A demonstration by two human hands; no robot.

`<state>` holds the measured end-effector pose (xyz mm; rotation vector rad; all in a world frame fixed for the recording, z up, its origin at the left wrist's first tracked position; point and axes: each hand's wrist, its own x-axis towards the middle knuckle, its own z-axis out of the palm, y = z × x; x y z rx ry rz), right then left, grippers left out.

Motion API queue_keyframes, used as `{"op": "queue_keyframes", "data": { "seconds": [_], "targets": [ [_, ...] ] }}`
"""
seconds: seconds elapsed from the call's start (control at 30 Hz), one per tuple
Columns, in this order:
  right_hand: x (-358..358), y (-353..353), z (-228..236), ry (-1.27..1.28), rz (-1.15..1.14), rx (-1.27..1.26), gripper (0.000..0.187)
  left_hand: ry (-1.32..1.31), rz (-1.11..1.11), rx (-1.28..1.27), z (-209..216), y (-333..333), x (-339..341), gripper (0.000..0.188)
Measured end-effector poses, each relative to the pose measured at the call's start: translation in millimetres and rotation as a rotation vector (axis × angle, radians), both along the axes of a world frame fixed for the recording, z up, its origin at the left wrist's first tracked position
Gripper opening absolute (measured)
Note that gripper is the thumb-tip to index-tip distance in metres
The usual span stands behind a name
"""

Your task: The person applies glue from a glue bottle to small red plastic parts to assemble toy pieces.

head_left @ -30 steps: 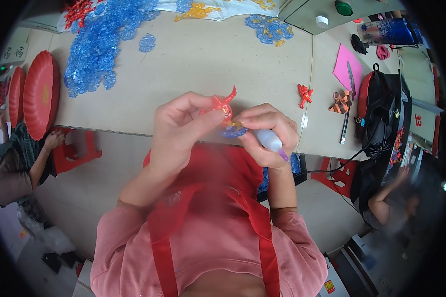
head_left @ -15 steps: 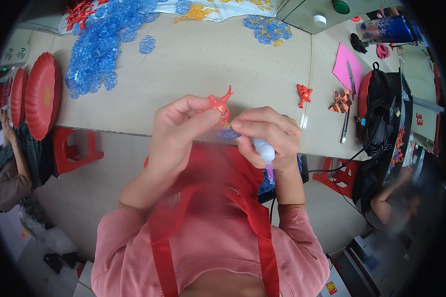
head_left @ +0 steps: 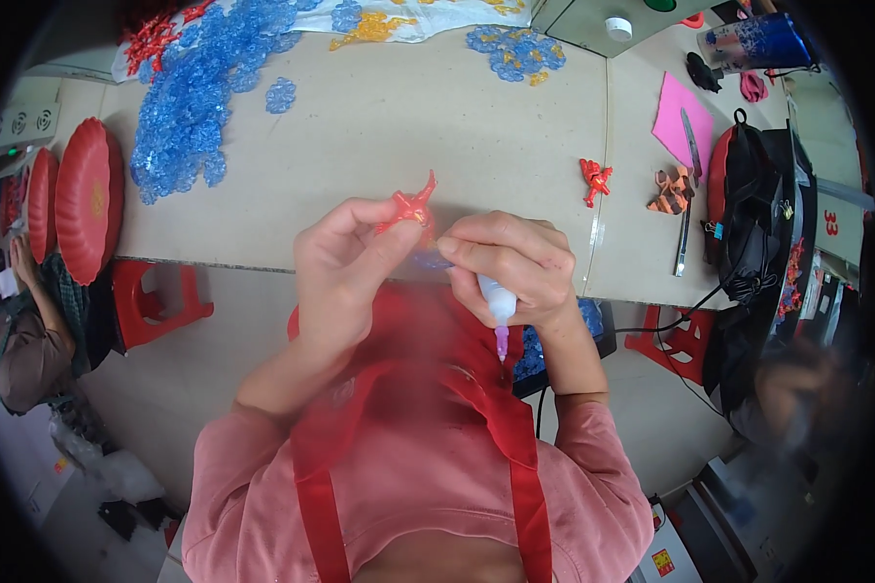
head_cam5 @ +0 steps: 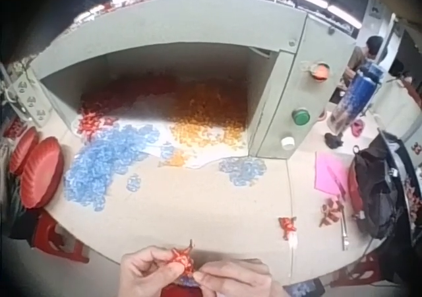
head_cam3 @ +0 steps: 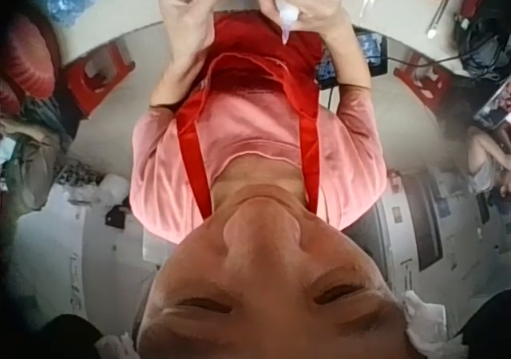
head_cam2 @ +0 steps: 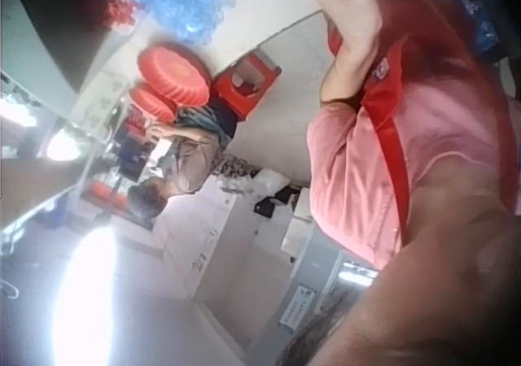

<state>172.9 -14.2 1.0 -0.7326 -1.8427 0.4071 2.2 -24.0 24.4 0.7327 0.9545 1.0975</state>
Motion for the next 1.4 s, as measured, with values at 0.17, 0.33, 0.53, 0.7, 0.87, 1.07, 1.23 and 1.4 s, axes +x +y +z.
{"op": "queue_keyframes", "data": {
  "seconds": [0.17,0.33,0.53,0.7,0.87,1.07,1.23,1.4],
  "targets": [
    [1.2,2.1,10.6,-0.089,0.039,-0.064,0.025,0.139,-0.072,-0.012,-15.9,-0.8,0.7,0.013],
    [3.0,-6.6,6.9,0.093,0.032,-0.207,0.025,-0.244,-0.026,-0.233,-13.3,-3.5,0.6,0.019],
    [6.6,-23.5,-8.9,0.646,0.104,-0.698,0.022,-0.413,-0.102,-0.350,-13.6,5.4,1.6,0.025],
    [3.1,-25.4,-10.9,1.038,0.159,-0.982,0.023,-0.390,-0.070,-0.333,-10.3,5.5,4.6,0.028],
    [9.4,-22.5,-11.9,0.598,-0.190,-0.898,0.019,-0.277,-0.024,-0.291,-15.8,5.1,3.5,0.028],
    [18.4,-20.3,0.2,-0.013,-0.605,-0.701,0.031,-0.326,0.006,-0.305,-14.8,7.8,-5.0,0.028],
    [9.1,-41.1,22.6,0.361,-0.368,-0.783,0.037,-0.387,0.011,-0.306,-13.3,7.4,-6.5,0.026],
    [0.0,-52.1,35.0,0.028,-0.373,-0.346,0.039,-0.455,0.012,-0.331,-10.1,6.2,-7.6,0.022]
  ]
}}
